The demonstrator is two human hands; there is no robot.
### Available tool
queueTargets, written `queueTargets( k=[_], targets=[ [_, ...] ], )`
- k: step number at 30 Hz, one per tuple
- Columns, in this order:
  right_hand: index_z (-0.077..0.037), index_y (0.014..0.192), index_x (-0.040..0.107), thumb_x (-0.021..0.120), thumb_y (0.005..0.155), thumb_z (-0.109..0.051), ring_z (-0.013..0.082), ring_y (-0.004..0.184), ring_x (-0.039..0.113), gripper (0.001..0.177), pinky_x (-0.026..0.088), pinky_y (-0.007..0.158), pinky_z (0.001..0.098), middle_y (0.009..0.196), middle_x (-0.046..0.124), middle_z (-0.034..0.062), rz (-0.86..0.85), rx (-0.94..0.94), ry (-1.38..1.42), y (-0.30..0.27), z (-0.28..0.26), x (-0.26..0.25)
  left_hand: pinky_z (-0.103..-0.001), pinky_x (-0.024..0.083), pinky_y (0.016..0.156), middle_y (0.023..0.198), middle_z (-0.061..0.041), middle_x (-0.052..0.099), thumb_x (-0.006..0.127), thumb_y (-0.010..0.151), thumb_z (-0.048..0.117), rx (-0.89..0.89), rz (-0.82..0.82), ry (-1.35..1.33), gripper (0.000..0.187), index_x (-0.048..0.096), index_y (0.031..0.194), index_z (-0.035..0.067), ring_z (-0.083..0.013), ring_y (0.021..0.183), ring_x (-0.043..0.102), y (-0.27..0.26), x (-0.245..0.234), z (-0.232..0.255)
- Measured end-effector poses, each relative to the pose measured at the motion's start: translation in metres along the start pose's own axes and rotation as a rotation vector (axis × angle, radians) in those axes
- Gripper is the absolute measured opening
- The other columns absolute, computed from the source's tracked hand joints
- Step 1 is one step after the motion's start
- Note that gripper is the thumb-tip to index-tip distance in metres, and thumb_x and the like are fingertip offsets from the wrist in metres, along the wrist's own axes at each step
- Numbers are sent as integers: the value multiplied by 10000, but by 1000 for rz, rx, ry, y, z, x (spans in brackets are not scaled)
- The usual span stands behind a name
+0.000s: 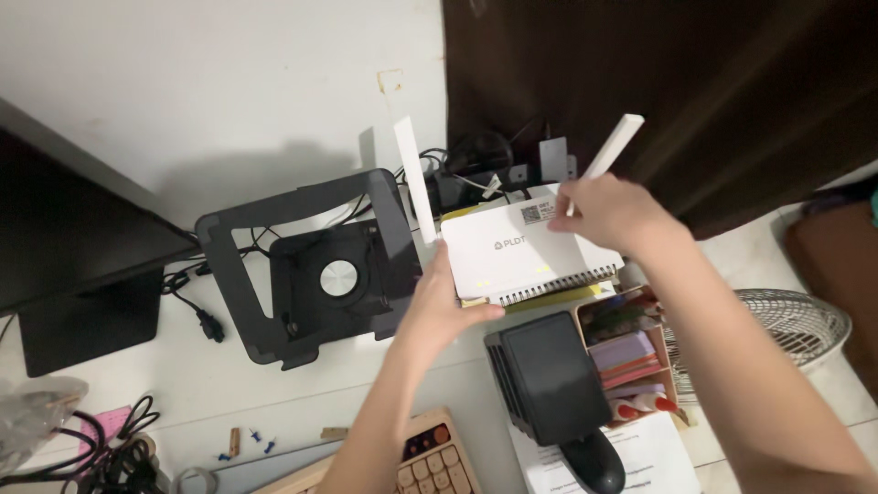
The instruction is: The person rearranges items on a home office desk, moving a monitor, keyboard, and various cables. They connect a power adapter to the monitor and tidy the workspace by repositioning objects and organizing cables.
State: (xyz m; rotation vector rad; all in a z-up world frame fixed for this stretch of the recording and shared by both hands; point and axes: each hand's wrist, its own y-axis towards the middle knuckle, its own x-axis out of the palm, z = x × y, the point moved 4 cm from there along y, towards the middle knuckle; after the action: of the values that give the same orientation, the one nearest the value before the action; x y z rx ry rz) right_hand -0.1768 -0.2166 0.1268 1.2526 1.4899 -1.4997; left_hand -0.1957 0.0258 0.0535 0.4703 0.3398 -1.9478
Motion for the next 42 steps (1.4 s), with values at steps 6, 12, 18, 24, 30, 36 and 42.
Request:
queueTargets(
  k=[6,12,18,24,30,36,42],
  targets=[
    [-111,1326,559,717,840,-563,352,1189,635,682,512,983,456,1288,642,182,-62,108,108,4,41,47,-351,505,1050,1359,-288,581,966,512,77,-194,10,5,1359,104,1539,-144,-347,1265,615,-4,19,26],
    [-69,1320,623,715,816,-627,365,1209,635,757,519,1003,445,1318,622,238,-133,181,193,9,60,65,-375,507,1020,1428,-276,513,972,491,46,-166,76,92,1379,94,1542,-112,-377,1261,586,-3,31,34],
    [-116,1323,637,697,732,-686,302,968,735,823,604,806,438,1142,762,175,-250,205,349,-10,42,57,-444,435,1092,1456,-227,497,983,492,72,-147,125,216,1380,126,1567,-46,-425,1313,476,-4,33,11],
    [-110,1330,631,732,658,-733,312,872,750,921,607,760,432,1132,760,161,-249,242,318,-8,40,60,-453,436,1083,1511,-263,429,977,478,42,-20,218,139,1376,139,1566,-43,-447,1329,459,-1,34,-6],
    [-89,1333,606,785,545,-738,302,1097,709,1036,619,840,446,1240,717,174,-230,221,446,4,57,67,-443,447,1084,1529,-259,426,963,515,42,-6,216,115,1348,124,1567,-42,-442,1317,475,-9,35,-4],
    [-183,1374,615,786,702,-685,338,1286,590,857,492,1032,486,1368,634,160,-51,208,227,-14,39,42,-475,403,1112,1525,-275,373,965,526,44,110,214,110,1343,115,1563,-39,-456,1332,436,-22,26,1],
    [-126,1260,664,746,842,-486,303,1197,644,558,515,981,457,1297,680,121,252,-65,339,-37,-33,17,-448,421,1146,1510,-208,409,911,637,32,6,249,212,1158,254,1591,23,-407,1347,456,-54,10,-21]
  ],
)
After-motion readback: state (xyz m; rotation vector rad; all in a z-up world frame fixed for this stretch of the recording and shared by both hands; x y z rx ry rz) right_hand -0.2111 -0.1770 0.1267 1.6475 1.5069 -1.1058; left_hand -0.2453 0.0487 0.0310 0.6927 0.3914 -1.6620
